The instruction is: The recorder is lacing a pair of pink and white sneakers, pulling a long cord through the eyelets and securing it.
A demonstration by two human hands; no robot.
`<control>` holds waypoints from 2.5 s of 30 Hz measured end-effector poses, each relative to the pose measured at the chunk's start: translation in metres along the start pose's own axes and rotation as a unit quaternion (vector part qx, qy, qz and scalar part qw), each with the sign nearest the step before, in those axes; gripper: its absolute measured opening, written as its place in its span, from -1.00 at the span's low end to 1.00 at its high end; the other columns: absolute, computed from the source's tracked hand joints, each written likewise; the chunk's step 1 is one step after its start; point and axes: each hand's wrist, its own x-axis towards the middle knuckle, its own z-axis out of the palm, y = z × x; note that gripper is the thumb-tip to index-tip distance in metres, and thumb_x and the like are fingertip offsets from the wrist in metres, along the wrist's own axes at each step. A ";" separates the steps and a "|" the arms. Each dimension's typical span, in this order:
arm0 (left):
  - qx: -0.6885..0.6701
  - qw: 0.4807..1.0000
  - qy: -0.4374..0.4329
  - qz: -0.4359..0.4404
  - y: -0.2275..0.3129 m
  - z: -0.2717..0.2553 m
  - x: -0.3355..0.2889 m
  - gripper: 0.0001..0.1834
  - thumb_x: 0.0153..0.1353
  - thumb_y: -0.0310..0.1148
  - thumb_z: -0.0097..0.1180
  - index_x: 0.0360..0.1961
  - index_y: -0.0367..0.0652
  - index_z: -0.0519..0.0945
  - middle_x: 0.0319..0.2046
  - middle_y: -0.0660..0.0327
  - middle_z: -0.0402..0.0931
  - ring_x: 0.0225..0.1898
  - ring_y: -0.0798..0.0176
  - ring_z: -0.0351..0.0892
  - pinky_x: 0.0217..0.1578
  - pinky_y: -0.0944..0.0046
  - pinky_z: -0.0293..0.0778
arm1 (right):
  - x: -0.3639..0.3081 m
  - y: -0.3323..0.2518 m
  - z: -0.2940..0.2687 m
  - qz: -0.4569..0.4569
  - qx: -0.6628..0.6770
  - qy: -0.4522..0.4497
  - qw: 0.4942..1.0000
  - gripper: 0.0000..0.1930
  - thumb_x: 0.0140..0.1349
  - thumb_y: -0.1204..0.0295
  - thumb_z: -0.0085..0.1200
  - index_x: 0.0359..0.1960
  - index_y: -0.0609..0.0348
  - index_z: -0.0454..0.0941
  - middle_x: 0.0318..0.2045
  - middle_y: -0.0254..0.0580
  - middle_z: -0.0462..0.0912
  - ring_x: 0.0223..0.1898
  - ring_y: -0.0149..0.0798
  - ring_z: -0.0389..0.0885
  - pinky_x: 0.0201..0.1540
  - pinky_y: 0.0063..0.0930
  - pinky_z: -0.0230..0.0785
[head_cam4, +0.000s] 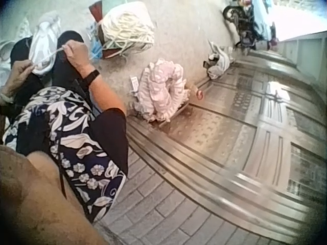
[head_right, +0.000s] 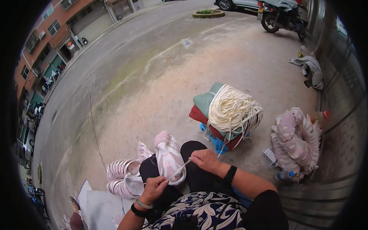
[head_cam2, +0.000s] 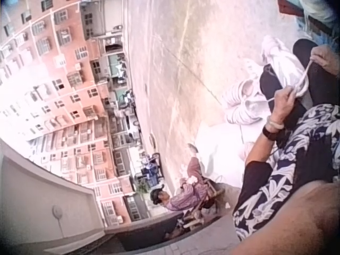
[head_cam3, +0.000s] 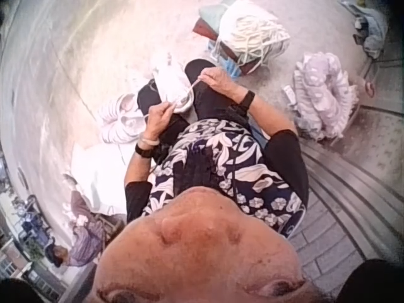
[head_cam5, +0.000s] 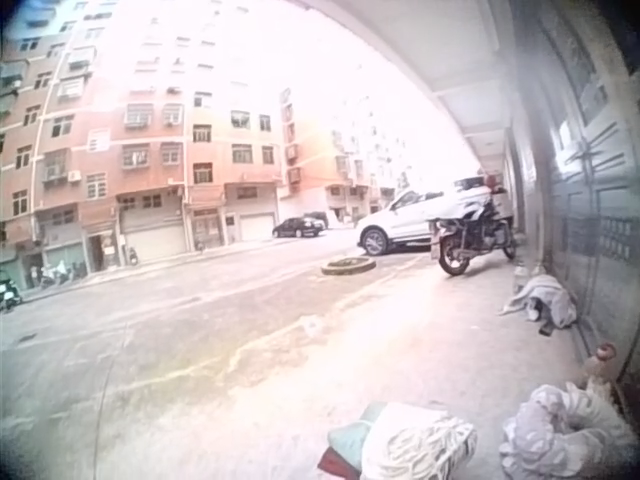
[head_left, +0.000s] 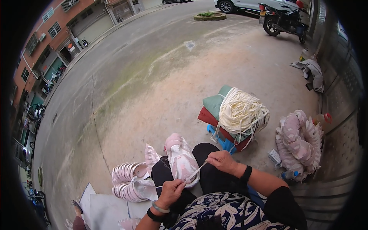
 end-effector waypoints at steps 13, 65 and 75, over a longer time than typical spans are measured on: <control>0.081 0.995 -0.033 0.042 0.003 0.015 0.006 -0.91 0.07 -0.47 0.07 -0.48 -0.27 0.54 -0.70 0.06 0.41 -0.69 0.20 0.42 -0.61 0.31 0.33 | 0.018 0.019 0.009 -0.035 -0.252 0.039 0.966 -0.74 -0.12 0.41 0.12 -0.33 0.14 0.46 -0.34 -0.08 0.52 -0.29 -0.04 0.50 -0.18 -0.17 0.27; 0.163 0.968 0.178 0.064 -0.075 0.008 0.099 -0.84 -0.09 -0.45 0.17 -0.50 -0.21 0.43 -0.57 0.13 0.38 -0.51 0.09 0.42 -0.48 0.22 0.34 | 0.084 0.017 0.075 -0.071 -0.160 -0.052 0.983 -0.92 0.05 0.46 -0.07 -0.54 0.16 0.38 -0.67 -0.03 0.48 -0.55 0.01 0.52 -0.50 -0.19 0.33; 0.162 0.963 0.198 0.087 -0.080 0.012 0.101 -0.85 -0.08 -0.46 0.16 -0.52 -0.22 0.41 -0.58 0.12 0.36 -0.52 0.06 0.40 -0.50 0.19 0.32 | 0.086 0.016 0.076 -0.066 -0.188 -0.067 0.978 -0.94 0.03 0.47 -0.04 -0.53 0.16 0.39 -0.65 -0.04 0.48 -0.54 0.00 0.51 -0.50 -0.21 0.33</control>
